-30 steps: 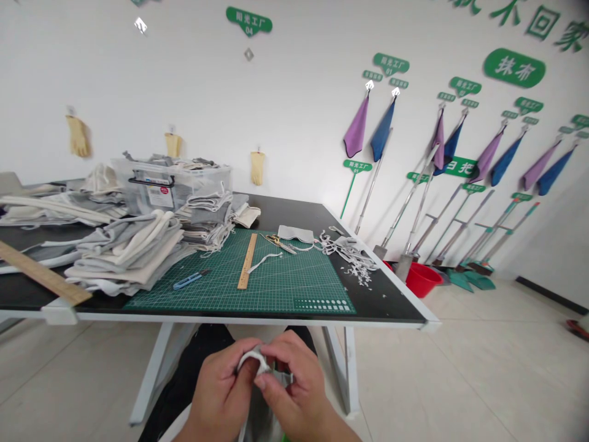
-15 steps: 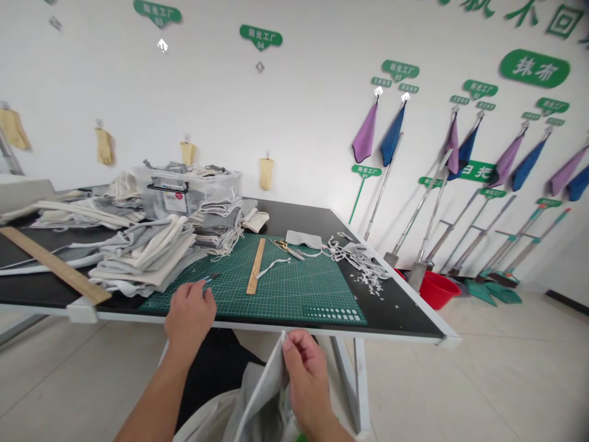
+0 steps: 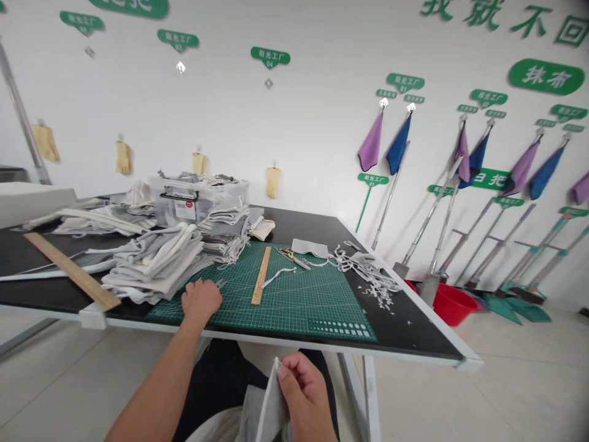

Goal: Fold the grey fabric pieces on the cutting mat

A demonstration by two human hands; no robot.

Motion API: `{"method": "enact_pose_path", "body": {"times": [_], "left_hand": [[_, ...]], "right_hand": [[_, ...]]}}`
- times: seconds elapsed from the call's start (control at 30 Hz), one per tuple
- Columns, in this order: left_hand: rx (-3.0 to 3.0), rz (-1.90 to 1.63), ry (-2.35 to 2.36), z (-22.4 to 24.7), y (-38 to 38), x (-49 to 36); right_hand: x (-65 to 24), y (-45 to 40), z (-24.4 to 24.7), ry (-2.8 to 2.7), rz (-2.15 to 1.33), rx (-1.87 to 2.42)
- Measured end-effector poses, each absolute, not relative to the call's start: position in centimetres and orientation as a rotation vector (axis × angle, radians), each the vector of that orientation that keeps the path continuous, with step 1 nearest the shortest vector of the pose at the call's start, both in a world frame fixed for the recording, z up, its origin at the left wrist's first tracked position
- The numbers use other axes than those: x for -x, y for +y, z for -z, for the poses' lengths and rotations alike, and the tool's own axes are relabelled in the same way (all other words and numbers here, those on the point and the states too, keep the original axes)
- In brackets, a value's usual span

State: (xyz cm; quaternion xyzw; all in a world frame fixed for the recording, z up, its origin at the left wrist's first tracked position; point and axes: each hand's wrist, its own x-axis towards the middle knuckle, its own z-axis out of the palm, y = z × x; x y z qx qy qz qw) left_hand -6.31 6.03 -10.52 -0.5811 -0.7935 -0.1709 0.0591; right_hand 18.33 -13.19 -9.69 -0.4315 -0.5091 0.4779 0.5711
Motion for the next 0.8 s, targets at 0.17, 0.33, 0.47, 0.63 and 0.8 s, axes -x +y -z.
{"method": "enact_pose_path", "body": {"times": [0.17,0.33,0.47,0.63,0.8], "left_hand": [[1.797,0.611,-2.363,9.6,3.4,4.8],[1.946,0.868,-2.280,9.5,-4.0,1.6],[2.428,1.467,-1.828,9.1,-10.4,-0.9],[2.704,1.510,-1.514,8.5,-13.3,-2.3],[2.712,1.525,-1.399,8.5,-13.0,-2.7]], "right_hand": [[-18.6,-13.3,8.8,-1.180,-1.139,0.988],[-18.3,-13.5,8.4,-1.110,-1.141,0.977],[-18.0,-13.7,8.5,-1.070,-1.111,0.959],[-18.1,-13.6,8.6,-1.006,-1.045,0.997],[-18.0,-13.6,8.8,-0.993,-0.962,0.993]]}}
